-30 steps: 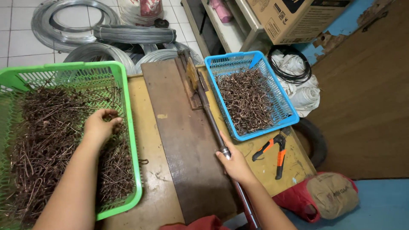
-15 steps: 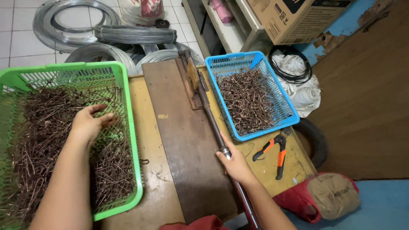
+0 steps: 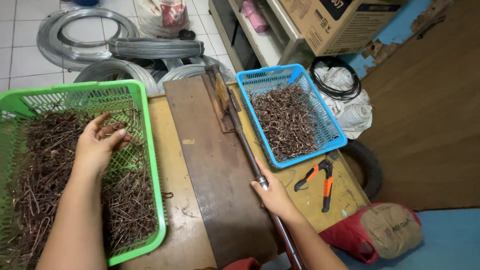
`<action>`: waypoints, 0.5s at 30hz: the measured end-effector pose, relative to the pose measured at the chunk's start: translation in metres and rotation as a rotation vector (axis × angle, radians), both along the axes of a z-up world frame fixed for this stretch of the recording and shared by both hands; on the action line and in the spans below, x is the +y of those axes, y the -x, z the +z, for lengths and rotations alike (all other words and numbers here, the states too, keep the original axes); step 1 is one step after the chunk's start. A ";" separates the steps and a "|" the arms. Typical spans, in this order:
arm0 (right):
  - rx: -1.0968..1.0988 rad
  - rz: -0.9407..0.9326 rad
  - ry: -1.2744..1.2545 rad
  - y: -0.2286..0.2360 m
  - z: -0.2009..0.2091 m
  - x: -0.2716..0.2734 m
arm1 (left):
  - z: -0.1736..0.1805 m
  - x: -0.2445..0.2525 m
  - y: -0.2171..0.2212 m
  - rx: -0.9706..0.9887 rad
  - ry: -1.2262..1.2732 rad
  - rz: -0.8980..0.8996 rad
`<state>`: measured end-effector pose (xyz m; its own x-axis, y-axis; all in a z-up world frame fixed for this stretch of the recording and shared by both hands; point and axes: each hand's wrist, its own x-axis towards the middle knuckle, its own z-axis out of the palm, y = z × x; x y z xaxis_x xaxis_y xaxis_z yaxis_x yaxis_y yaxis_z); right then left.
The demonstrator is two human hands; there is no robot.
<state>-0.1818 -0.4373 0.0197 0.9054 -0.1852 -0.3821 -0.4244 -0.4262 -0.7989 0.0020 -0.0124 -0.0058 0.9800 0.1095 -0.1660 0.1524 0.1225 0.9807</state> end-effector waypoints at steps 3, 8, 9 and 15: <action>0.017 -0.010 0.005 0.000 0.004 0.002 | -0.001 -0.002 -0.001 -0.015 0.056 -0.014; -0.031 0.022 0.015 -0.002 -0.009 -0.007 | 0.013 -0.036 0.002 -0.072 0.002 -0.038; -0.063 0.053 0.034 -0.002 -0.011 -0.009 | -0.005 -0.039 -0.007 -0.146 0.054 -0.059; 0.093 0.189 0.106 0.000 0.025 -0.009 | -0.023 -0.102 -0.026 -0.126 0.002 -0.057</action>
<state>-0.1820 -0.4462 0.0445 0.8895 -0.0597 -0.4530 -0.3990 -0.5847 -0.7063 0.0284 -0.1139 -0.0290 0.9978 0.0527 -0.0414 0.0349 0.1195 0.9922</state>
